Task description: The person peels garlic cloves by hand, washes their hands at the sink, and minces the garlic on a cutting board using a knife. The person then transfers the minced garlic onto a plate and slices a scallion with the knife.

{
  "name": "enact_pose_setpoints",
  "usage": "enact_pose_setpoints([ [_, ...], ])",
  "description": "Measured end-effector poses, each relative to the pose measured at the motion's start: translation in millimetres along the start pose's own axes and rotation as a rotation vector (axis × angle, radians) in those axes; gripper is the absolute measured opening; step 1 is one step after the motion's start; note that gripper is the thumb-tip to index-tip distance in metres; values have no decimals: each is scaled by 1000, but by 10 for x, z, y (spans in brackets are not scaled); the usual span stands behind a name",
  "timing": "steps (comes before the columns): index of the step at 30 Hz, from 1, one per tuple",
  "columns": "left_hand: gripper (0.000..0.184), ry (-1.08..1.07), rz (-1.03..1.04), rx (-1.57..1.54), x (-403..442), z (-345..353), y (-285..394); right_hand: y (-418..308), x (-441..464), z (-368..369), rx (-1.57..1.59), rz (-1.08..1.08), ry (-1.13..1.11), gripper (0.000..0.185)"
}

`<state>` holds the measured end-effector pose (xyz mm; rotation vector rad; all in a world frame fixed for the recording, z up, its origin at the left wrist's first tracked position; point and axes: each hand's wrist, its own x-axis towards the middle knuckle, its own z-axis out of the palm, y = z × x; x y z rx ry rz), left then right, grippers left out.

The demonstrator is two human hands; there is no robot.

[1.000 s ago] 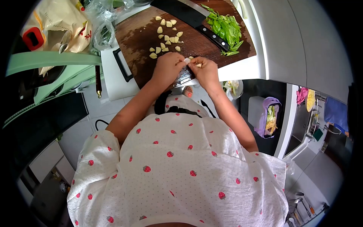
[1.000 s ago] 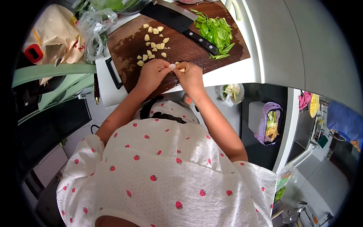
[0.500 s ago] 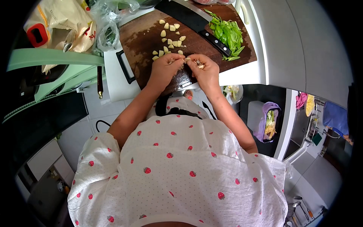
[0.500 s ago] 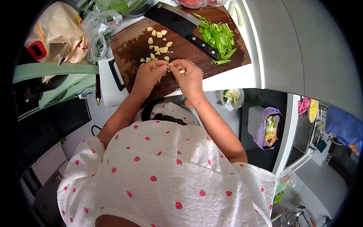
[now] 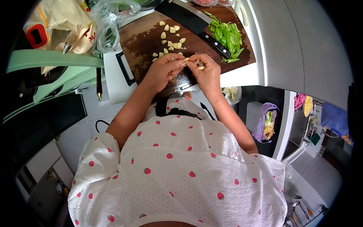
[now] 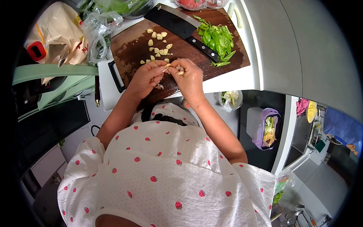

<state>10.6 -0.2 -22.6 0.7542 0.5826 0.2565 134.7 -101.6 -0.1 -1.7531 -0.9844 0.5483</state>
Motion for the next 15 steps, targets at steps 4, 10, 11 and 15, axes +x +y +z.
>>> enact_pose_setpoints([
  [4, 18, 29, 126, 141, -17, -41, -30, -29, 28, -30, 430, 442, -130, 8],
  [10, 19, 216, 349, 570, -23, 35, -44, 10, 69, -46, 640, 591, -172, 11],
  [11, 20, 214, 428, 638, -23, 42, -35, 9, 77, -42, 643, 591, -166, 10],
  [15, 21, 185, 581, 813, -18, 39, 5, -1, 106, -36, 658, 598, -160, 8],
])
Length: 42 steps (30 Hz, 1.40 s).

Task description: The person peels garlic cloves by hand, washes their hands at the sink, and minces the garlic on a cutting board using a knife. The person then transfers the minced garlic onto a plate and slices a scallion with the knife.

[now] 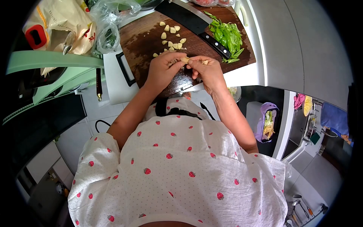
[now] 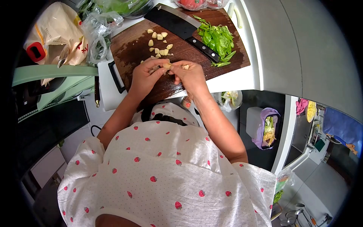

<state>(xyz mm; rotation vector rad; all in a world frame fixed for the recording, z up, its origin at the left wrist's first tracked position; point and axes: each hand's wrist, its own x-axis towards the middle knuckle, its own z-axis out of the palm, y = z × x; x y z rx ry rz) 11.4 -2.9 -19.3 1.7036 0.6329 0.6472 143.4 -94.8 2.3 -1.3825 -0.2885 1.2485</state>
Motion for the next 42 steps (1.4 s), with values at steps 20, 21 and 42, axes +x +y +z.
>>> enact_pose_setpoints([
  [20, 27, 19, -501, -766, -39, 95, -53, 40, -28, 77, -60, -83, 67, 5],
  [21, 27, 19, -499, -757, -40, 99, -38, 60, -18, 63, -50, -107, 77, 5],
  [42, 22, -1, -322, -213, -143, 155, 83, -22, -156, 99, -525, -335, 136, 9],
])
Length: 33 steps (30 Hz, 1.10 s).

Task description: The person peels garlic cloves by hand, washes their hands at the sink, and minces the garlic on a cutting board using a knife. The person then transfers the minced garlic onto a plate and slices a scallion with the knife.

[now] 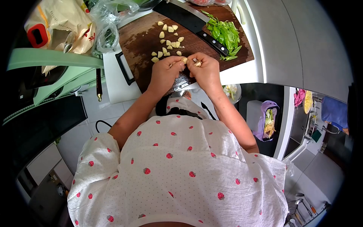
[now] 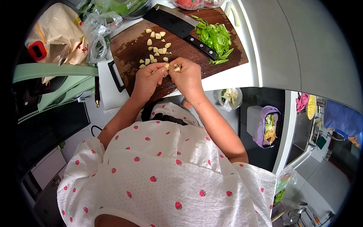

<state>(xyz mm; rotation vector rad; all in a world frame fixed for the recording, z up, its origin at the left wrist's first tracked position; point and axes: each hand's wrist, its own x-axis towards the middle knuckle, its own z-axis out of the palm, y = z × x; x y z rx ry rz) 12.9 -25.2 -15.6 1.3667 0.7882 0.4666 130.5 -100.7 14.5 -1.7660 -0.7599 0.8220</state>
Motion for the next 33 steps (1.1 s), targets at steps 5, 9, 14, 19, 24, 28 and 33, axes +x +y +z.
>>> enact_pose_setpoints([
  [5, 24, -90, -108, -260, -9, -45, -12, 66, 35, -17, 234, 118, -72, 8],
  [9, 24, -123, -205, -435, 31, -85, -62, 105, 65, -18, 480, 214, -118, 7],
  [14, 19, -121, -229, -550, 37, -103, -72, 84, 47, -31, 374, 165, -143, 7],
  [19, 17, -151, -220, -466, 76, -147, -87, 80, 69, -109, 368, 193, -189, 6],
  [24, 19, -177, -246, -470, 93, -162, -93, 87, 67, -122, 309, 169, -190, 6],
  [28, 23, -176, -226, -447, 111, -158, -83, 42, 44, -55, 223, 147, -122, 6],
  [33, 27, -133, -190, -326, 82, -125, -1, -9, 14, -3, -4, -20, -23, 8],
])
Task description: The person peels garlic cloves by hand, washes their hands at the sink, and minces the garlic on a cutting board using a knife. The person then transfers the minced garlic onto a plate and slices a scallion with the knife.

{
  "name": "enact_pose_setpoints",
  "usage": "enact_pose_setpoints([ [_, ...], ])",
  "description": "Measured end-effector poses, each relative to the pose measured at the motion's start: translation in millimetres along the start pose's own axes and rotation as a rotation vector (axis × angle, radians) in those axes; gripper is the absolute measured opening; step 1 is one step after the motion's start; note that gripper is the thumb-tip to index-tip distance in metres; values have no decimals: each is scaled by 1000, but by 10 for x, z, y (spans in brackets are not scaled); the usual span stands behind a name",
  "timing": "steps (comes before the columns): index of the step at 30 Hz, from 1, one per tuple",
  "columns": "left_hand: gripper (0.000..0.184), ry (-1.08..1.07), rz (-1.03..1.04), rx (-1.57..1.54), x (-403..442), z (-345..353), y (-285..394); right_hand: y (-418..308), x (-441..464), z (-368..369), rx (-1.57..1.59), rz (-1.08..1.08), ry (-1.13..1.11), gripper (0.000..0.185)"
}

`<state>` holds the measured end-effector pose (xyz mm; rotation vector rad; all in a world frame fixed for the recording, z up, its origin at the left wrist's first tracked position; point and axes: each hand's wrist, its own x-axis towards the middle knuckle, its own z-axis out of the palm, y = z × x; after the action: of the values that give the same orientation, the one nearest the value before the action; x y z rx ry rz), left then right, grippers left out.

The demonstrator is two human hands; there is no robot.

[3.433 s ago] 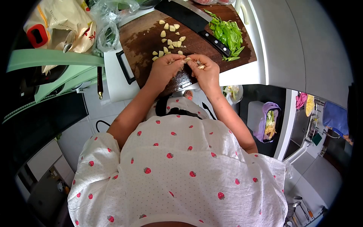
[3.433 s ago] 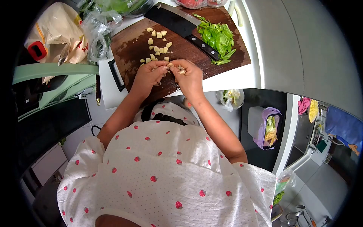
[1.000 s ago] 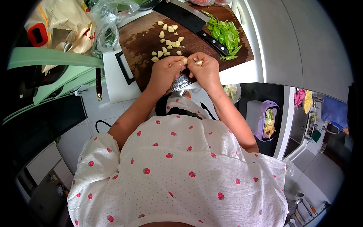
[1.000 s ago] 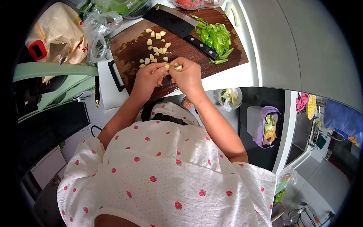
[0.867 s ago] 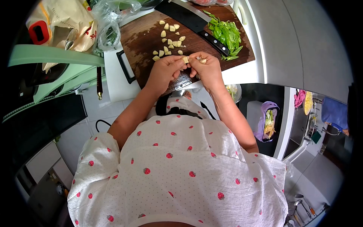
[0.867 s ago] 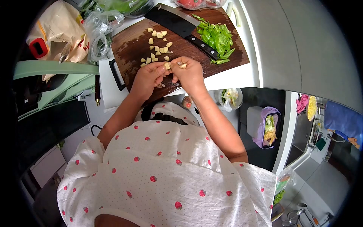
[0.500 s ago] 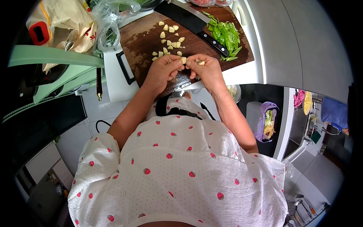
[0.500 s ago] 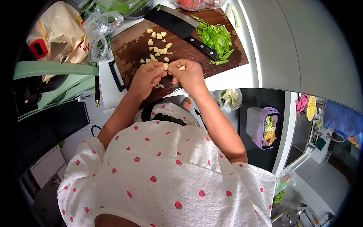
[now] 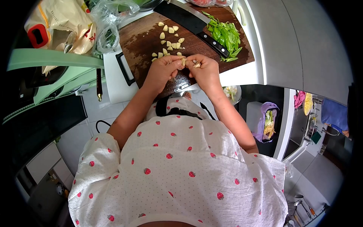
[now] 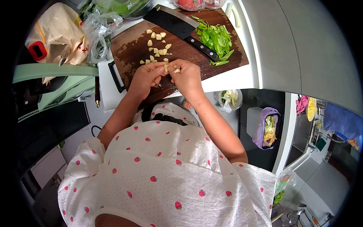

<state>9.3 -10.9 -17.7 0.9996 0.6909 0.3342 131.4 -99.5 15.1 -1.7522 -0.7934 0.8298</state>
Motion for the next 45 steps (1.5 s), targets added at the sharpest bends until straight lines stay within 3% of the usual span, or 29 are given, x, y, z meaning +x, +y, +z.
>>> enact_pose_setpoints([
  [5, 30, -14, -2, 37, -29, 17, 55, 136, 68, 34, -166, -179, 77, 9],
  [8, 33, -28, 12, 52, -58, 65, 93, 29, 50, 29, -35, 10, 49, 8],
  [14, 34, -55, 28, 25, -12, 16, 36, 110, 117, -14, 448, 180, -33, 7],
  [20, 31, -48, 40, 51, -9, 37, 33, 77, 72, -45, 179, 84, 47, 5],
  [23, 29, -40, 70, 138, 6, 26, 10, 60, 60, -43, -6, -33, -16, 5],
  [26, 27, -45, 71, 221, 38, -15, -71, 26, 62, -15, -222, -425, 69, 9],
  [35, 26, -45, 58, 298, -22, -2, -54, 28, 145, -92, -428, -461, -55, 4],
  [38, 27, -36, 23, 260, -23, 19, 13, 139, 163, -97, -275, -250, 3, 6],
  [41, 28, -37, -8, 194, -57, -16, 50, 246, 207, -187, 296, 193, -20, 5],
  [45, 29, -48, -18, 198, -55, -2, 43, 234, 153, -205, 353, 125, -109, 4],
])
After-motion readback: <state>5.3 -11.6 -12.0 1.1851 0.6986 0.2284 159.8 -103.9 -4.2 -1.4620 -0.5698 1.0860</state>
